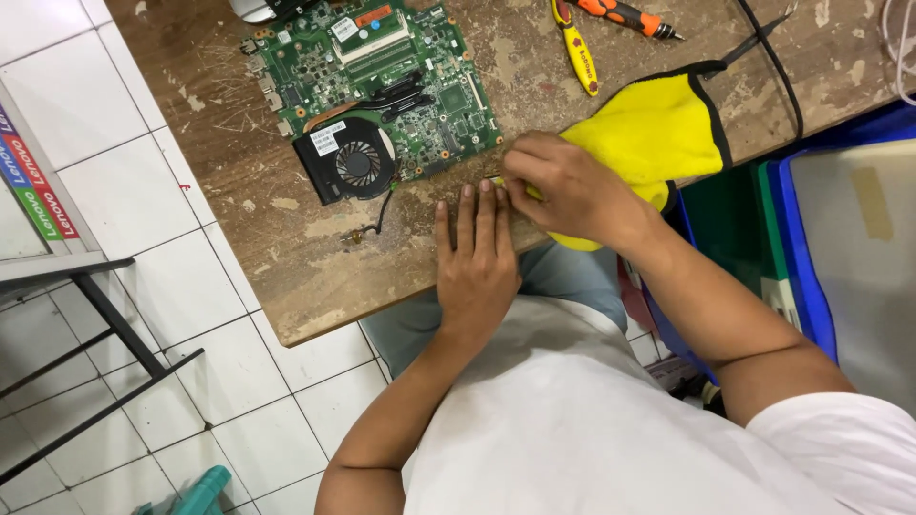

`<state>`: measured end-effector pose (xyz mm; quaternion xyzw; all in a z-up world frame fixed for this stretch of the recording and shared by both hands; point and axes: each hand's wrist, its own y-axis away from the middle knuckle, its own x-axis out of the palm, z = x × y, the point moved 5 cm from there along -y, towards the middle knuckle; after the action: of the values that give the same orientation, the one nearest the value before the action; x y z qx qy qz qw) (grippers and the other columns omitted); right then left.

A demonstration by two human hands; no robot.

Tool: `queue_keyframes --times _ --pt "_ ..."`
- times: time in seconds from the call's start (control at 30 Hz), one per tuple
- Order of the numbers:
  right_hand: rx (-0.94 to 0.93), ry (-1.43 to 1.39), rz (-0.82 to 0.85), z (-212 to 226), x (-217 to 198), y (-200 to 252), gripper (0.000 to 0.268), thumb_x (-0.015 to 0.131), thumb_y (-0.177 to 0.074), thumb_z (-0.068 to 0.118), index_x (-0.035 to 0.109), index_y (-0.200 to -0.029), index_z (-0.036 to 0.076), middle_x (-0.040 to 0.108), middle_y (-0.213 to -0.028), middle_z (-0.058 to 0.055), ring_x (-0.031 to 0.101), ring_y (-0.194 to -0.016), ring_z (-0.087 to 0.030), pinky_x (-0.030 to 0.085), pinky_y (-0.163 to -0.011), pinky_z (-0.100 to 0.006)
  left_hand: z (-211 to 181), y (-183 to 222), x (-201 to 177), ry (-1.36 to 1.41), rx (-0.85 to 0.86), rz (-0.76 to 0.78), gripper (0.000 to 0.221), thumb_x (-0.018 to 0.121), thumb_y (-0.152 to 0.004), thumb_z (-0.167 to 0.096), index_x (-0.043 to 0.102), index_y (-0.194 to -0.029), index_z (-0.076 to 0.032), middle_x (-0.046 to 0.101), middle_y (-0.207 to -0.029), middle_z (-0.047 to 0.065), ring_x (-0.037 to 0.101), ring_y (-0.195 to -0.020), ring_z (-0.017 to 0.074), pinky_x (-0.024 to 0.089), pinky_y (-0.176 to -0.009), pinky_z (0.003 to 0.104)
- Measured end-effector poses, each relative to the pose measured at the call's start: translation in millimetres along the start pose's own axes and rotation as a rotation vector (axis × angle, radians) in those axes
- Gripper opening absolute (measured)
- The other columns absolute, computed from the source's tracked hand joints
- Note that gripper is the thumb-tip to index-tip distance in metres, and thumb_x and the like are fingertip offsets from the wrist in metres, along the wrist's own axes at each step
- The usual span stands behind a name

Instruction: Inspecting and cleaning a small electronic component from a computer motherboard using a screwdriver.

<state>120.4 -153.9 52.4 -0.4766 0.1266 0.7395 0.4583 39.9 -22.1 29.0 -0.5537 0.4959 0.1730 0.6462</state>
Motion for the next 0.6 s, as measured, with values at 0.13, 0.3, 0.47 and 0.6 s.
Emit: queue_keyframes --times 0.13,0.3,0.47,0.6 --pt "-0.008 0.073 -0.059 -10.5 5.3 -1.5 0.013 0.074 -0.096 -0.003 0.065 -0.096 0.005 0.061 -0.090 -0.011 0.072 -0.101 -0.040 0.058 -0.089 -0.047 -0.2 -1.3 -0.2 0.005 -0.003 -0.003 0.041 0.049 -0.108 -0.002 0.077 -0.138 -0.001 0.070 -0.147 0.022 0.063 -0.142 0.0399 0.043 -0.124 0.063" --pt "-0.048 0.036 -0.006 3.3 0.9 7.7 0.016 0.074 -0.093 -0.006 0.062 -0.093 0.005 0.059 -0.086 -0.014 0.070 -0.098 -0.043 0.058 -0.085 -0.051 0.6 0.8 2.5 -0.004 -0.007 -0.006 0.042 0.048 -0.108 -0.003 0.077 -0.138 -0.001 0.070 -0.147 0.021 0.063 -0.143 0.0398 0.043 -0.125 0.062" --pt "-0.027 0.024 -0.044 -6.0 -0.2 2.2 0.017 0.074 -0.095 -0.007 0.062 -0.093 0.004 0.058 -0.085 -0.012 0.071 -0.096 -0.042 0.058 -0.084 -0.049 0.0 -1.6 -1.7 -0.010 -0.005 -0.008 0.043 0.047 -0.108 -0.002 0.077 -0.139 -0.001 0.071 -0.147 0.021 0.063 -0.142 0.0392 0.043 -0.124 0.062" --pt "-0.063 0.090 -0.073 -4.8 4.7 6.2 0.018 0.073 -0.096 -0.005 0.061 -0.091 0.006 0.055 -0.085 -0.010 0.070 -0.095 -0.040 0.058 -0.084 -0.048 -0.2 -1.2 -2.6 0.004 -0.008 -0.015 0.043 0.047 -0.107 -0.002 0.076 -0.139 0.000 0.071 -0.147 0.022 0.063 -0.142 0.0396 0.044 -0.124 0.062"
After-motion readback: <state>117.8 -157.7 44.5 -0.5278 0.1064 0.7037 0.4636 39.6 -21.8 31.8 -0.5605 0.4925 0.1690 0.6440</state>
